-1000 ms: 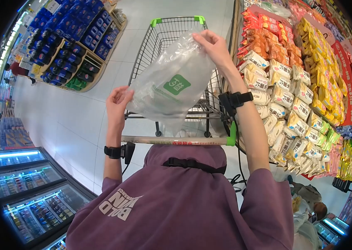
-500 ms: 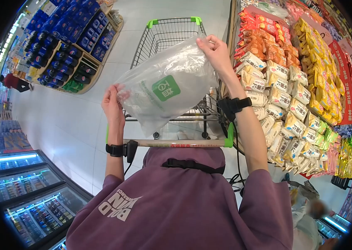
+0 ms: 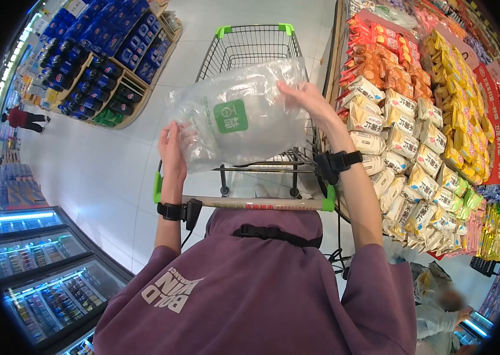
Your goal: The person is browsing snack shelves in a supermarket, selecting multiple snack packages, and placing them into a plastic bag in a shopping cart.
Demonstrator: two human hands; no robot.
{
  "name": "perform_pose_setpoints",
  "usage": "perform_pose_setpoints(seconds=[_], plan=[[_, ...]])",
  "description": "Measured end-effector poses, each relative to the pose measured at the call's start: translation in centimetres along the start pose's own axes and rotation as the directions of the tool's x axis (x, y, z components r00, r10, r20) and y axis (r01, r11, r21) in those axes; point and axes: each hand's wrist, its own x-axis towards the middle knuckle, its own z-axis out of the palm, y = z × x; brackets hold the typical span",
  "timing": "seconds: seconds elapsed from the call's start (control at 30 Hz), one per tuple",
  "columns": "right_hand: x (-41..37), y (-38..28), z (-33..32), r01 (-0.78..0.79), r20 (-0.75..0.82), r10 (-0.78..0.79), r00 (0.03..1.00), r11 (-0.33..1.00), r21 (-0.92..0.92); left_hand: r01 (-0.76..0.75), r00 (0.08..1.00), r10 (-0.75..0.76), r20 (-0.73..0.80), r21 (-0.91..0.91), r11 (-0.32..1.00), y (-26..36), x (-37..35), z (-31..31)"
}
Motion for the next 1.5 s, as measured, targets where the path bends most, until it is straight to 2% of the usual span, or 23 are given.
perform_pose_setpoints(seconds=[0.1, 0.17, 0.2, 0.27, 0.3, 0.37, 0.47, 0.5, 0.6, 0.67, 0.7, 0.77, 0.8, 0.87, 0.97, 1.07, 1.1, 1.17, 1.27, 1.3, 1.37, 1.4, 1.5], plan=[[-0.5, 0.3, 1.0, 0.082, 0.007, -0.082, 0.997, 0.997, -0.004, 0.244, 0.967, -0.24, -0.08, 0.045, 0.969, 1.3, -0.7, 1.0], [-0.4, 0.2, 1.1, 0.103, 0.021, -0.105, 0.994, 0.993, 0.063, 0.152, 0.988, -0.151, -0.023, 0.228, 0.962, 0.0, -0.3, 0.1], [-0.3, 0.2, 0.9, 0.115, -0.038, -0.114, 0.993, 0.992, 0.044, 0.103, 0.993, -0.113, 0.015, 0.317, 0.943, -0.1, -0.4, -0.2], [0.2, 0.1, -0.1, 0.137, -0.152, -0.137, 0.979, 0.99, -0.006, 0.01, 0.998, -0.024, 0.056, 0.245, 0.969, 0.2, -0.2, -0.5], [0.1, -0.4, 0.3, 0.129, -0.199, -0.119, 0.973, 0.991, 0.039, -0.036, 0.997, 0.022, 0.071, 0.207, 0.978, 0.4, -0.3, -0.6], [-0.1, -1.6, 1.5, 0.122, -0.284, -0.081, 0.955, 0.984, 0.13, -0.029, 0.999, 0.027, 0.023, 0.115, 0.993, 0.2, 0.5, -0.5], [-1.1, -2.1, 2.1, 0.081, -0.191, -0.1, 0.977, 0.991, -0.106, 0.028, 0.998, -0.028, -0.049, 0.006, 1.0, 1.9, -0.1, 0.6], [-1.2, -2.1, 2.1, 0.111, -0.169, -0.121, 0.978, 0.992, -0.066, 0.055, 0.996, -0.057, -0.069, -0.025, 0.998, 2.4, -0.4, 1.1], [-1.1, -1.9, 2.0, 0.175, -0.148, -0.166, 0.975, 0.983, 0.051, 0.22, 0.972, -0.213, 0.097, -0.06, 0.974, 1.6, -1.7, 0.5], [-0.8, -1.4, 2.4, 0.187, -0.182, -0.165, 0.969, 0.976, 0.111, 0.198, 0.976, -0.209, 0.06, 0.142, 0.97, 0.5, -2.1, 0.2], [-0.8, -1.3, 2.4, 0.179, -0.189, -0.167, 0.968, 0.983, 0.046, 0.188, 0.978, -0.204, 0.041, 0.24, 0.952, -0.1, -2.2, 0.0], [-0.7, -1.2, 2.6, 0.162, -0.195, -0.176, 0.965, 0.983, -0.085, 0.103, 0.994, -0.092, -0.052, 0.287, 0.952, -1.4, -1.3, -0.9], [-0.2, -0.8, 2.5, 0.213, -0.266, -0.235, 0.935, 0.971, -0.109, 0.061, 0.995, -0.033, -0.094, 0.315, 0.947, -1.1, -1.3, -0.8], [0.8, 0.2, 2.1, 0.308, -0.402, -0.35, 0.846, 0.936, -0.169, 0.069, 0.992, -0.025, -0.125, 0.359, 0.931, 0.0, -2.0, -0.9], [0.7, 0.2, 2.0, 0.308, -0.398, -0.375, 0.837, 0.925, -0.222, 0.099, 0.988, -0.045, -0.15, 0.38, 0.92, 0.3, -2.5, -1.4], [0.3, -0.7, 1.6, 0.317, -0.424, -0.366, 0.828, 0.93, -0.184, 0.112, 0.987, -0.06, -0.15, 0.368, 0.923, -0.2, -2.2, -3.1], [0.2, -0.8, 1.6, 0.315, -0.386, -0.361, 0.849, 0.932, -0.18, 0.111, 0.987, -0.061, -0.147, 0.363, 0.925, -0.2, -2.1, -3.6], [0.2, -1.0, 1.5, 0.312, -0.307, -0.353, 0.884, 0.934, -0.174, -0.004, 0.99, 0.087, -0.114, 0.584, 0.812, -0.1, -2.1, -3.9], [-0.6, -3.2, 1.9, 0.397, -0.125, -0.418, 0.9, 0.903, -0.164, -0.253, 0.926, 0.376, 0.038, 0.801, 0.543, 1.5, -1.9, -3.6], [-1.1, -4.8, 2.1, 0.401, -0.052, -0.428, 0.903, 0.878, -0.263, -0.334, 0.877, 0.468, 0.111, 0.841, 0.426, 2.6, -1.8, -3.2], [-2.2, -7.9, 3.0, 0.416, 0.101, -0.417, 0.903, 0.792, -0.447, -0.481, 0.857, 0.429, 0.286, 0.744, 0.464, 4.7, -0.5, -1.8], [-1.2, -8.2, 3.1, 0.559, 0.235, -0.509, 0.828, 0.72, -0.411, -0.546, 0.831, 0.415, 0.37, 0.684, 0.484, 5.6, 0.6, -1.0], [-0.1, -12.0, 4.4, 0.734, 0.497, -0.541, 0.678, 0.536, -0.418, -0.625, 0.757, 0.361, 0.545, 0.443, 0.643, 6.9, 4.0, 2.5]])
